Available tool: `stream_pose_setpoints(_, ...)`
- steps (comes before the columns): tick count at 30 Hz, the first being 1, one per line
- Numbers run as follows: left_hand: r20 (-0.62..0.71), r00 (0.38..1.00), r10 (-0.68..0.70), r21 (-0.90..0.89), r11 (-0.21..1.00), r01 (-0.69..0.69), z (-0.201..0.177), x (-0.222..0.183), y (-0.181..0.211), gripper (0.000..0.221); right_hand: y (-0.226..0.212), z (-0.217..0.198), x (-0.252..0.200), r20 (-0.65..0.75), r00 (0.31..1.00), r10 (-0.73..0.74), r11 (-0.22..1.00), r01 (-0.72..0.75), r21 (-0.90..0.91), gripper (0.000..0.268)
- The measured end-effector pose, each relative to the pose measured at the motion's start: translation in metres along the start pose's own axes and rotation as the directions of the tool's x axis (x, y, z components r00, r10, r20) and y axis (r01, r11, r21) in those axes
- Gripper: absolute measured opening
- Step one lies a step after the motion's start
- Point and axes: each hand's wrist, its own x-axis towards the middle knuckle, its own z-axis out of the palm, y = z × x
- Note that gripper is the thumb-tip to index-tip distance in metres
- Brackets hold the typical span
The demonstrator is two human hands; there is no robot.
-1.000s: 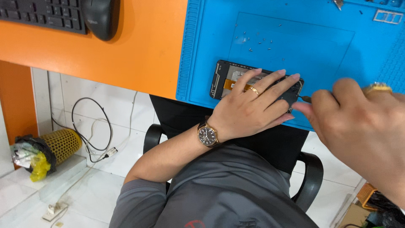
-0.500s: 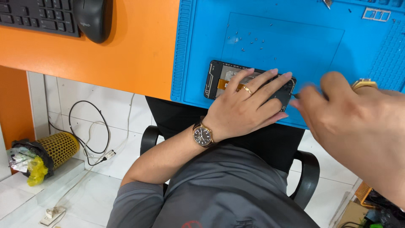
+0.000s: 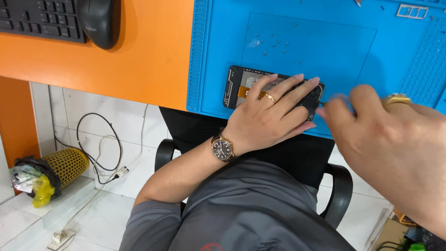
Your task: The person disassembles a smartphone on a blue mat, using a screwdriver to remove screws and a prying tool to separate the back cover. They then use the screwdriver to disconnect internal components and remove the battery.
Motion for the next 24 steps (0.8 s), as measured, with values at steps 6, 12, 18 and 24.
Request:
stream_pose_setpoints(6, -0.017, 1.0, -0.008, 0.003, 1.0, 0.008, 0.001, 0.0, 0.001, 0.031, -0.003, 0.016, -0.002, 0.053, 0.997, 0.052, 0.996, -0.055, 0.064, 0.076)
stream_pose_setpoints(12, -0.033, 0.999, -0.006, 0.011, 1.0, 0.007, 0.002, 0.0, 0.0, 0.031, 0.0, 0.004, 0.001, 0.057, 0.998, 0.009, 0.994, -0.015, 0.112, 0.064)
stream_pose_setpoints(18, 0.01, 1.0, -0.011, -0.014, 1.0, 0.011, -0.002, 0.0, 0.0, 0.034, 0.004, -0.002, 0.005, 0.088, 0.995, -0.038, 0.994, 0.029, 0.104, 0.034)
stream_pose_setpoints(24, -0.011, 1.0, 0.003, -0.033, 0.999, -0.003, 0.0, -0.001, -0.001, 0.03, 0.007, -0.009, 0.015, -0.059, 0.998, -0.025, 0.999, 0.027, 0.039, 0.016)
